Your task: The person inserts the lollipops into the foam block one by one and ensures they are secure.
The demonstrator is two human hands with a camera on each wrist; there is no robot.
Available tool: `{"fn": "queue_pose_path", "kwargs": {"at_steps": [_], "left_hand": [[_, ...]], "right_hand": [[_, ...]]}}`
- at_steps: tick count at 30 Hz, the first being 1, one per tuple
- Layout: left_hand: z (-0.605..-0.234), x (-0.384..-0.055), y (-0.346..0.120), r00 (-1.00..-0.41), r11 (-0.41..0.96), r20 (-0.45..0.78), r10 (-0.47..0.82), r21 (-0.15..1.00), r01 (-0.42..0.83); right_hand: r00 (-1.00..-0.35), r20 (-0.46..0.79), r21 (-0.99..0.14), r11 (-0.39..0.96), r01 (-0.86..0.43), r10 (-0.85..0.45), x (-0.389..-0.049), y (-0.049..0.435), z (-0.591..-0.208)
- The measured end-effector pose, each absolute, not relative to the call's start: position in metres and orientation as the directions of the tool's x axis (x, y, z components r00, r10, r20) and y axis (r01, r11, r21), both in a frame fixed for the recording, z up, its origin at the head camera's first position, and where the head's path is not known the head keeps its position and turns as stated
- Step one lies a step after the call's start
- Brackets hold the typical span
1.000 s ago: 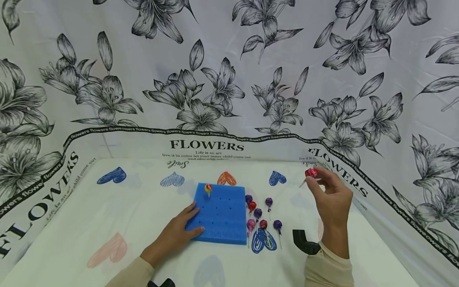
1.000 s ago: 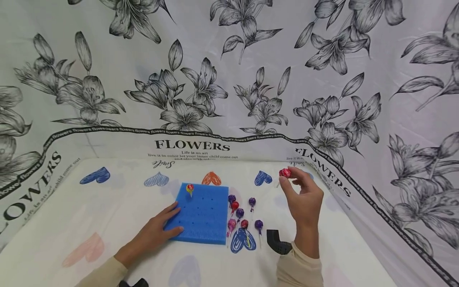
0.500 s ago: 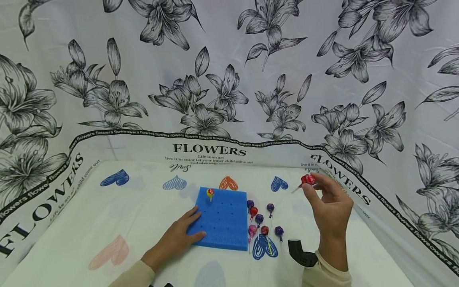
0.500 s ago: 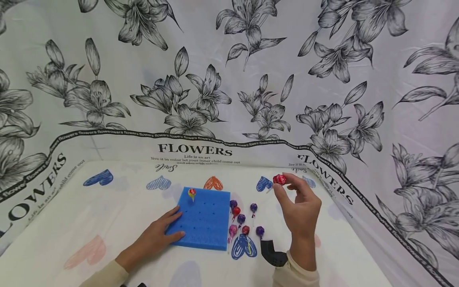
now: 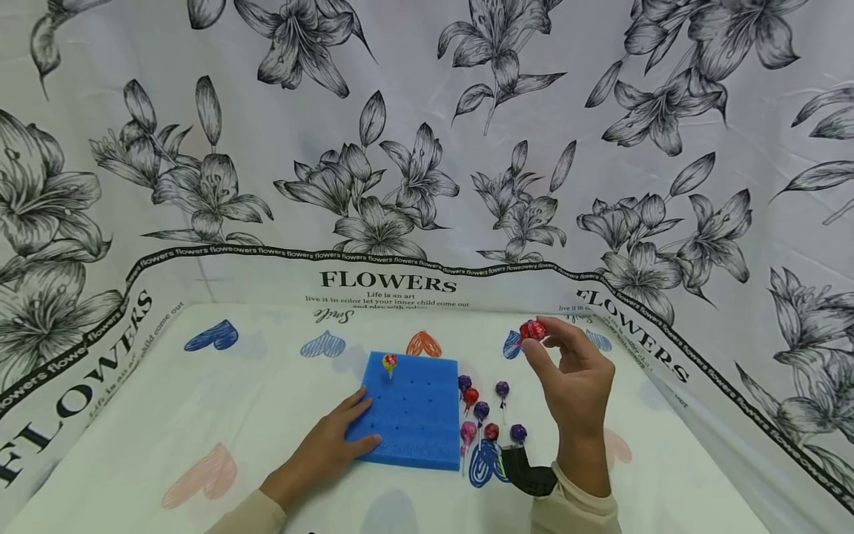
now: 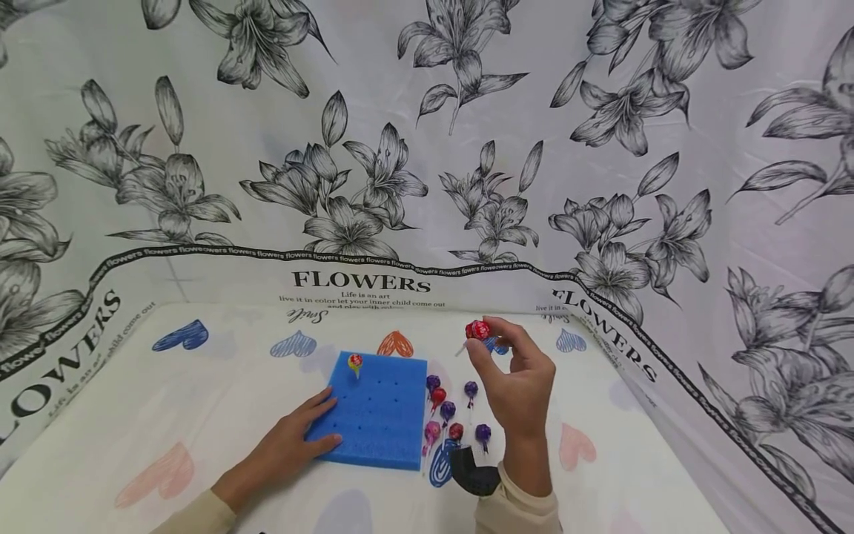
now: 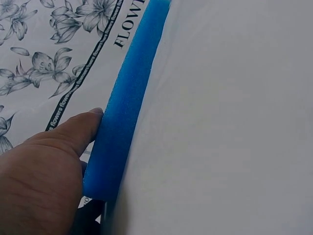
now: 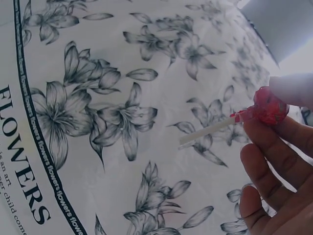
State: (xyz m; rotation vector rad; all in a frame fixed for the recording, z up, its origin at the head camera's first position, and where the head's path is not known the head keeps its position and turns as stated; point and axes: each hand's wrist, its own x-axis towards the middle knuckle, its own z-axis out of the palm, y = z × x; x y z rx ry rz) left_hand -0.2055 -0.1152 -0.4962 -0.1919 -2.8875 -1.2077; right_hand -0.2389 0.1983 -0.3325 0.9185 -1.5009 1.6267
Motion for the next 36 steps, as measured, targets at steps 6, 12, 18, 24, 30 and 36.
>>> {"fn": "queue_pose_path", "kwargs": {"at_steps": [6,12,18,24,30,36], "left_hand": [[-0.498,-0.203,-0.116,-0.991,0.702,0.059,0.118,0.701,0.125],[-0.499,-0.204,-0.116,-0.99,0.697,0.06,0.126,0.705,0.132],[-0.499,-0.205,-0.115,-0.991,0.687,0.055,0.126,0.715,0.127],[-0.5,-0.204,-0.114,-0.991,0.679,0.05,0.126,0.724,0.123],[-0.502,-0.204,-0.113,-0.986,0.683,0.076,0.146,0.713,0.156],[-0.498,-0.205,-0.117,-0.99,0.708,0.074,0.12,0.693,0.138]], "right_hand": [[-0.499,0.866,-0.498,-0.042,-0.866,0.022,-0.24,0.181,-0.333],[-0.516,0.856,-0.516,-0.006,-0.856,0.007,-0.242,0.166,-0.333],[-0.543,0.84,-0.543,0.021,-0.84,-0.003,-0.245,0.154,-0.332],[-0.573,0.819,-0.573,0.009,-0.819,-0.018,-0.25,0.143,-0.339],[-0.576,0.817,-0.575,0.017,-0.818,-0.039,-0.255,0.138,-0.345],[-0.599,0.8,-0.599,0.023,-0.801,-0.025,-0.262,0.129,-0.348]]}}
